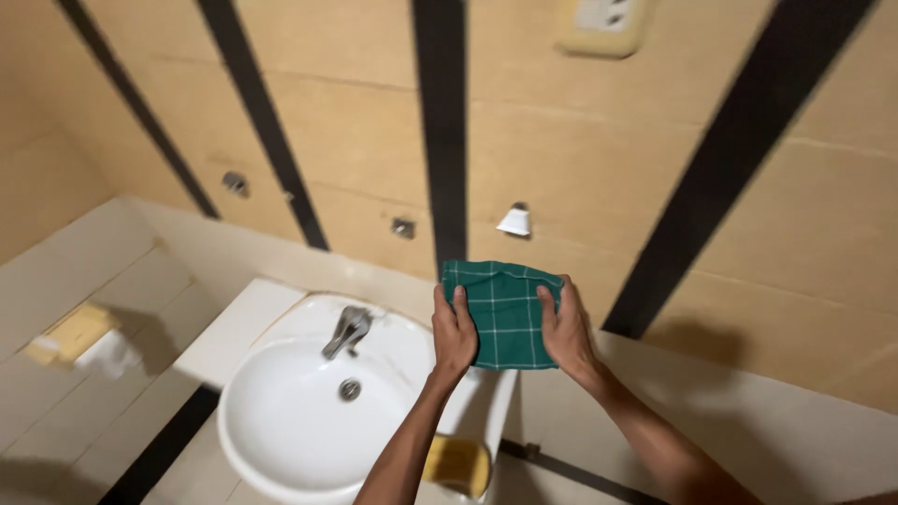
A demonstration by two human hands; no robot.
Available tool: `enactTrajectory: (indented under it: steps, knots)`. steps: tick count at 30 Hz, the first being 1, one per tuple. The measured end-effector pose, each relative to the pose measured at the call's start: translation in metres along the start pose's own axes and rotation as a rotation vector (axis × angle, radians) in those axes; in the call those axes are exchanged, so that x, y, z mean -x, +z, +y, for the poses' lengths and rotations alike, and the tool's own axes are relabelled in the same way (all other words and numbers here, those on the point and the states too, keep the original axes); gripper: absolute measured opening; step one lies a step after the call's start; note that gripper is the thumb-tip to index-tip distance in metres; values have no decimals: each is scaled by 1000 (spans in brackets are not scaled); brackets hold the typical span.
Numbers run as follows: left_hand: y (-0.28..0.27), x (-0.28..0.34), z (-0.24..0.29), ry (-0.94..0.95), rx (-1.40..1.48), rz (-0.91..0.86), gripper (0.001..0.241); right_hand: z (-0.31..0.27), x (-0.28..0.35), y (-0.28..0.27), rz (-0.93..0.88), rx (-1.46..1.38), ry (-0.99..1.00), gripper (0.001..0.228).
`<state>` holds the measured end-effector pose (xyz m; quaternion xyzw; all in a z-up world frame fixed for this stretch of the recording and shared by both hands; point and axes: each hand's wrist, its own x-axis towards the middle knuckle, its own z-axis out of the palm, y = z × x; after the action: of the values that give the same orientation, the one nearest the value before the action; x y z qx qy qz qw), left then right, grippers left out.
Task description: The person applies a cleaning solution from a spray bottle onto the tiled wall above a bathroom sink. They then use a green cloth to wipe the wall in a systematic manner, covering the area around an electrical outlet and the grout lines.
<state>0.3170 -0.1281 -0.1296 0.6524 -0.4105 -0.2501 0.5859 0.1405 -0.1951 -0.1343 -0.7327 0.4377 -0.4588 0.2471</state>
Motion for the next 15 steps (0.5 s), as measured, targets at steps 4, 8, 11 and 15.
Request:
enactTrajectory:
  steps: [4,8,11,15]
  knots:
    - [50,3,55,-32,81,-128,50,15,-24,-69,91,-14,13,33]
    - [106,19,112,690,98,-190,85,14,-38,-163,219,14,89,34]
    - [144,31,172,784,22,-267,85,28,-54,-230,344,59,-161,38]
    - [193,37,238,693,-143,-362,65,1,-72,-308,414,233,-208,46]
